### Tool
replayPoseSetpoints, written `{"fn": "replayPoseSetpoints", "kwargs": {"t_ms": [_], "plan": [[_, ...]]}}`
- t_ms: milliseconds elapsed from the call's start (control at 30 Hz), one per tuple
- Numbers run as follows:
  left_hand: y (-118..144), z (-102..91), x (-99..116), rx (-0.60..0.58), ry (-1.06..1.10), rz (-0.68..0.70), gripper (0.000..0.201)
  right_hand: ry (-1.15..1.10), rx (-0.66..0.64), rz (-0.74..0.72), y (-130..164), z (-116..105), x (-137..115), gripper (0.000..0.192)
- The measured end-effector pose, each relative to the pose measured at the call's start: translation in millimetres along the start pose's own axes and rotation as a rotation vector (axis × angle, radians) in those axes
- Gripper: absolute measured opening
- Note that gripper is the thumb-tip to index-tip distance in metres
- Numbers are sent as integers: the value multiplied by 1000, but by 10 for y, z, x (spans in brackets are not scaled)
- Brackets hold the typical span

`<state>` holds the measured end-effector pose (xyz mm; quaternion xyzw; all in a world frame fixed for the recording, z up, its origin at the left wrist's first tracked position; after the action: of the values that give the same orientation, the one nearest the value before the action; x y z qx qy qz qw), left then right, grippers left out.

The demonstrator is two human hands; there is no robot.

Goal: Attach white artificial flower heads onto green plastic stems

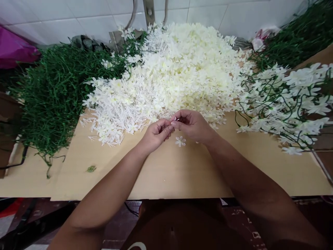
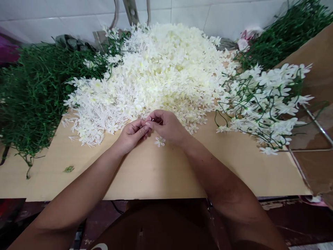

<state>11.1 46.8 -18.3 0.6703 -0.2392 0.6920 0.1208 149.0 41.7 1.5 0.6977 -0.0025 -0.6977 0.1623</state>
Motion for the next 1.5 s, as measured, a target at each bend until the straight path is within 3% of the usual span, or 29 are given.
{"fn": "replayPoseSetpoints", "kwargs": {"t_ms": [133, 300, 467, 533, 633, 733, 900, 1000, 1133, 1500], "plan": [[11, -19, 15, 1, -67, 72, 45, 9, 40, -24, -5, -84, -38, 25], [47, -45, 70, -42, -305, 227, 34, 129, 32, -73, 27, -105, -81, 13], [108, 99, 155, -272, -717, 421, 25, 139, 133, -171, 77, -304, -189, 14], [132, 178, 159, -362, -892, 445, 23, 88, 175, -201, 87, -393, -225, 18], [138, 239, 136, -391, -992, 420, 15, 49, 183, -216, 92, -434, -244, 22], [108, 213, 95, -303, -817, 349, 11, 49, 153, -212, 95, -379, -233, 22], [48, 1, 6, 131, -70, 54, 23, 43, 125, -211, 82, -247, -182, 18], [42, -57, -6, 270, 277, -96, 39, 18, 134, -203, 57, -162, -125, 17], [41, -78, 11, 305, 459, -189, 41, 50, 174, -214, 47, -47, -58, 14], [39, -91, -51, 291, 490, -243, 38, 302, 402, -412, 108, 43, -31, 5]]}}
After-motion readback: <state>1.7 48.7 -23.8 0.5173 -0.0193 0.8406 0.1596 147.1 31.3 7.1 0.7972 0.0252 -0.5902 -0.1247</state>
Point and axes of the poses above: each hand's wrist, its own y-axis away from the middle knuckle, its own z-axis out of the palm, x = y × z, the point moved 4 cm from there along -y, towards the middle knuckle, and after that the axes turned 13 degrees about z, right-handed, at the moved point
